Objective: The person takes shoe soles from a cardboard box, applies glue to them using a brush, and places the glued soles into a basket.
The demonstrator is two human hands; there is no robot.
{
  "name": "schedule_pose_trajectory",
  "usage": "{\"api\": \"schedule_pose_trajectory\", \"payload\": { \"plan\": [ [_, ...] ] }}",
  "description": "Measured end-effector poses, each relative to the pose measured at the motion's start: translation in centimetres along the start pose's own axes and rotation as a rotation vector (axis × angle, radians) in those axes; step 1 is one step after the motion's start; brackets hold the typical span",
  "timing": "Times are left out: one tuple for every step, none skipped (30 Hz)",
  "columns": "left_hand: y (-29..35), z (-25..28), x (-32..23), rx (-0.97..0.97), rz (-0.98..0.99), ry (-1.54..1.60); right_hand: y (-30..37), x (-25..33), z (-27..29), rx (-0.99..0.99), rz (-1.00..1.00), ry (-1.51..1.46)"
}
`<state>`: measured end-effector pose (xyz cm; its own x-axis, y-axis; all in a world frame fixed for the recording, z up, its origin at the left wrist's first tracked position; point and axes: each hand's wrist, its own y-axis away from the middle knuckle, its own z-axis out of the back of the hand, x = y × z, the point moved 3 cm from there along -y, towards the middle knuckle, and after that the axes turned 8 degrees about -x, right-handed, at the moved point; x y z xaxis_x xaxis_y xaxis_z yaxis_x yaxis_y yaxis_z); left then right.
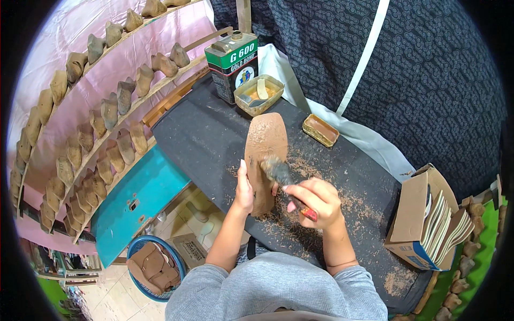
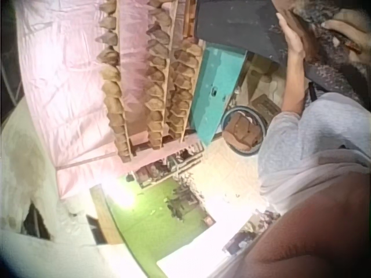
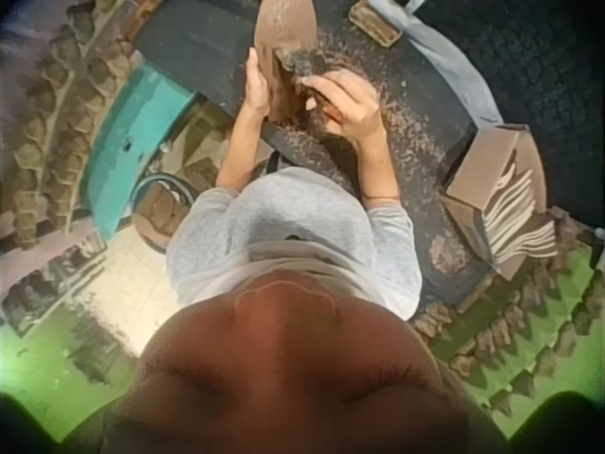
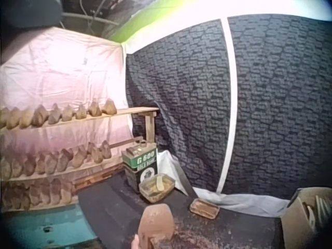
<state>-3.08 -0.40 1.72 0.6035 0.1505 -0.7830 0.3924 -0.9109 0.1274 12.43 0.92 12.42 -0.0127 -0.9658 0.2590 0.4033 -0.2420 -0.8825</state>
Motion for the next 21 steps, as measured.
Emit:
{"api": "schedule_pose_trajectory", "payload": {
  "plan": [
    [-0.1,0.1,0.0,0.015,0.009,0.011,0.0,0.0,0.1,0.036,-0.018,-0.04],
    [-0.2,0.2,-0.1,0.014,0.009,0.012,0.0,0.0,0.2,0.072,-0.037,-0.08],
    [-0.1,0.2,-0.3,0.028,-0.016,0.014,0.0,0.1,0.1,0.074,-0.037,-0.081],
    [-0.1,0.1,-0.5,0.045,-0.039,0.016,-0.2,0.1,0.0,0.012,-0.038,-0.046],
    [-0.3,0.2,-0.3,0.066,-0.036,0.03,-0.3,0.2,0.0,-0.049,-0.039,-0.011],
    [-0.2,0.0,-0.3,0.067,-0.035,0.03,-0.4,0.1,-0.3,-0.049,-0.04,-0.008],
    [0.0,-0.3,-0.5,0.064,-0.05,0.038,-0.5,0.0,-0.6,-0.083,-0.021,0.029],
    [0.1,-0.5,-0.7,0.061,-0.065,0.046,-0.7,-0.1,-0.9,-0.117,-0.002,0.066],
    [-0.1,-0.2,-0.4,0.066,-0.09,-0.014,-0.9,-0.2,-1.2,-0.092,0.015,0.092],
    [-0.2,-0.4,-0.5,0.068,-0.089,-0.014,-0.9,-0.2,-1.2,-0.093,0.016,0.094],
    [-0.3,-0.5,-0.5,0.031,-0.051,-0.006,-0.8,-0.1,-1.3,-0.043,0.013,0.084],
    [-0.4,-0.6,-0.5,-0.006,-0.012,0.001,-0.7,-0.1,-1.5,0.007,0.01,0.074],
    [-0.6,-0.3,-0.5,0.073,-0.065,-0.072,-0.8,0.2,-1.5,-0.003,0.034,0.013],
    [-0.8,0.3,-0.4,0.07,-0.066,-0.073,-0.7,0.4,-1.4,-0.002,0.033,0.009],
    [-0.9,0.7,-0.4,0.106,-0.062,-0.096,-0.5,0.4,-1.3,0.058,0.004,-0.019],
    [-1.2,0.9,-0.3,0.147,-0.058,-0.12,-0.4,0.3,-1.2,0.117,-0.025,-0.042],
    [-1.2,1.1,-0.3,0.218,-0.048,-0.109,-0.6,0.4,-1.0,0.122,-0.059,-0.076],
    [-1.3,1.1,0.0,0.218,-0.048,-0.108,-0.6,0.2,-1.2,0.123,-0.059,-0.077],
    [-1.1,0.4,0.0,0.131,-0.062,-0.076,-0.6,0.0,-1.1,0.043,-0.042,-0.032],
    [-1.0,0.1,-0.1,0.044,-0.075,-0.044,-0.7,-0.1,-1.1,-0.035,-0.024,0.013],
    [-0.7,-0.3,-0.4,0.099,-0.099,-0.117,-0.9,-0.1,-1.1,-0.067,-0.016,0.028]
  ]
}}
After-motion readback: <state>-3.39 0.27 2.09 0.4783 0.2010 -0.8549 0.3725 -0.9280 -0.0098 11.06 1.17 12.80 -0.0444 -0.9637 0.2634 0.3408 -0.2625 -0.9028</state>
